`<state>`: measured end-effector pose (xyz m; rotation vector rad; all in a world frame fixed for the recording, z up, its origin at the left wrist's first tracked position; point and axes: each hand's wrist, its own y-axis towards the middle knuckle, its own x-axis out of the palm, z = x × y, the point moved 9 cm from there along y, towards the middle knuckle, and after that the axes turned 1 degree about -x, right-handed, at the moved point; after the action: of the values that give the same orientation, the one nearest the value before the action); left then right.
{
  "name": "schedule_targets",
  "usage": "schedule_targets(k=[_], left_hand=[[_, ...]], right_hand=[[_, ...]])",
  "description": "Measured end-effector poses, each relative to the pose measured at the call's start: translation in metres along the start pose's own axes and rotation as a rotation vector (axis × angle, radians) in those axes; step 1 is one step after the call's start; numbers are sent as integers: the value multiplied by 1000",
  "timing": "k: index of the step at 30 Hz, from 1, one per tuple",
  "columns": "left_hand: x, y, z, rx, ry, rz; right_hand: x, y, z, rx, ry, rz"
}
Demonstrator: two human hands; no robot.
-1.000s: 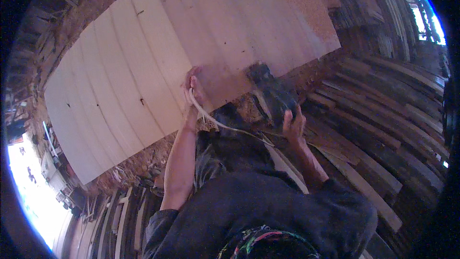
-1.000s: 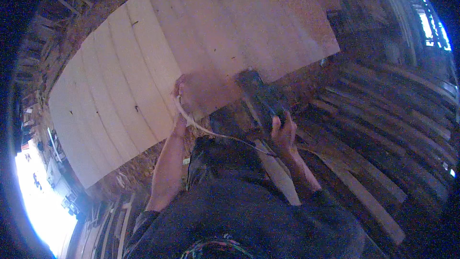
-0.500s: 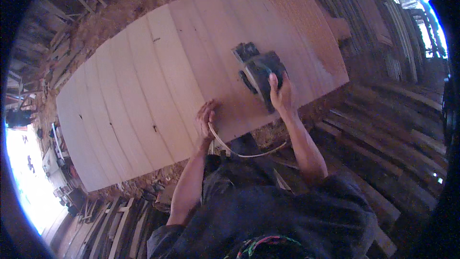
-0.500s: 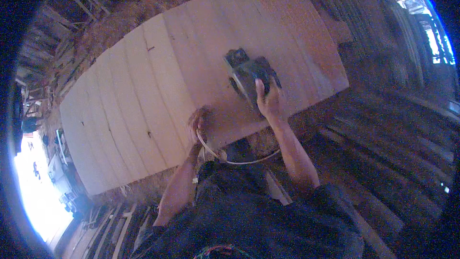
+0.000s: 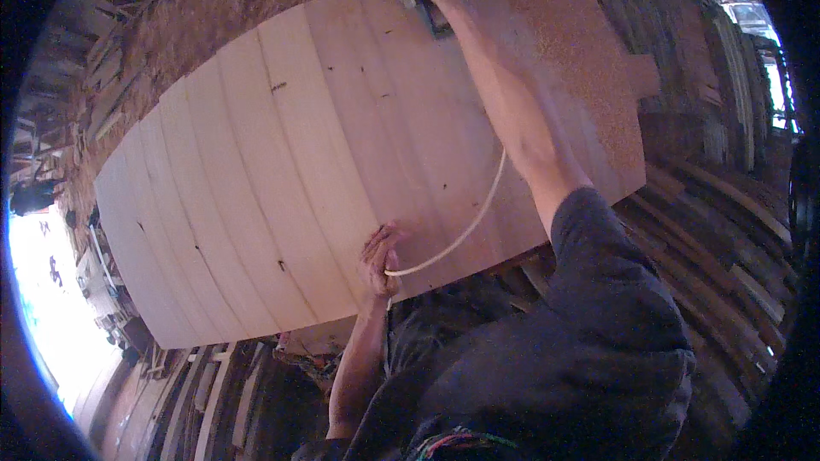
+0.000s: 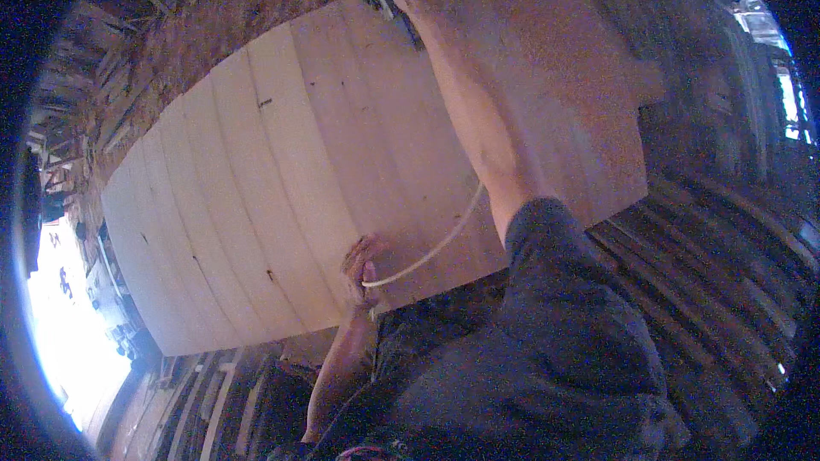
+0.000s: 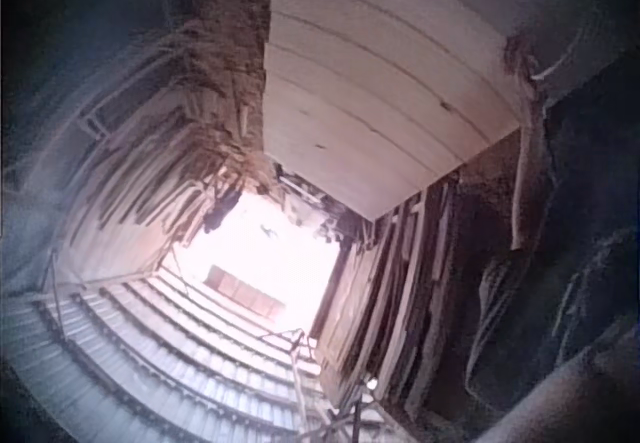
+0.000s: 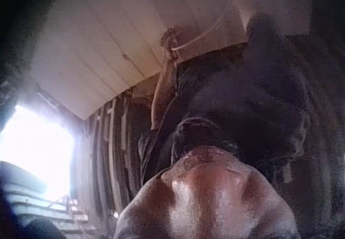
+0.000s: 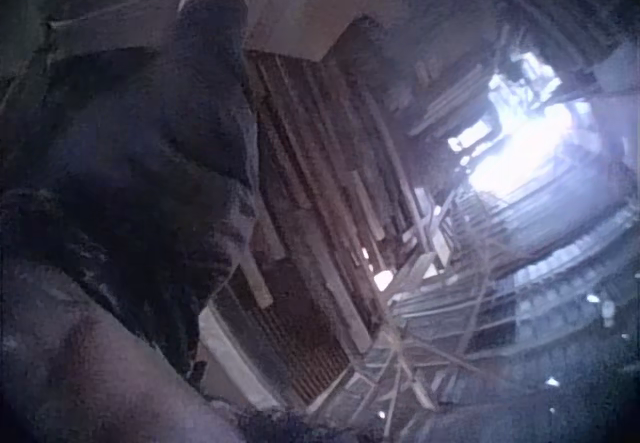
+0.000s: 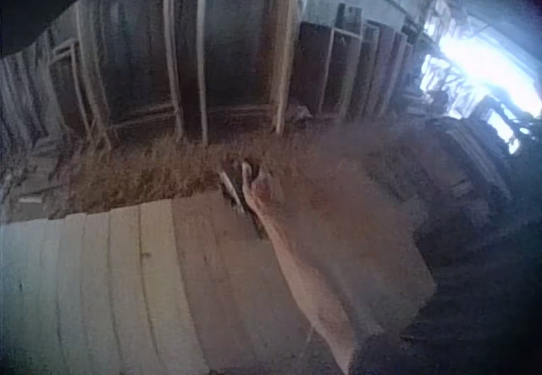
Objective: The person uses an electric sander to smooth a large flat wooden board. They move the sander back and forth across the surface while holding the power cord with the other hand. The board remains on a workbench throughout the clip.
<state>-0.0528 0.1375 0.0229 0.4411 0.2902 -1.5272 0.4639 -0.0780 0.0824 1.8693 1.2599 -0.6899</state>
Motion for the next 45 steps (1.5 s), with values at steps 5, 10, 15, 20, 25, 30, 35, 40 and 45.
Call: schedule_targets(k=[5,10,15,20,25,30,35,40,45], left_hand=[[3,-19,-26,-56,-28,91],[11,-18,-43,-68,-132,105],[4,-14,-46,-158,-274,105],[24,-33,-61,-246,-649,172],[80,-68,-12,-627,-1295,109],[108,-34,17,-626,-1199,17],[90,38,37,-75,-432,-51],[103,31,13,-173,-353,-58],[109,22,3,-220,-245,-114]], right_hand=[[-8,-10,-4,22,-42,-115],[-77,-90,25,-1,-28,-84],[-182,-258,52,-109,428,6],[-307,-484,128,203,105,-149],[-384,-602,162,178,31,-104],[-360,-579,180,133,-97,-36],[-308,-449,142,111,34,-99],[-233,-316,119,45,224,-15],[-164,-177,91,12,17,6]])
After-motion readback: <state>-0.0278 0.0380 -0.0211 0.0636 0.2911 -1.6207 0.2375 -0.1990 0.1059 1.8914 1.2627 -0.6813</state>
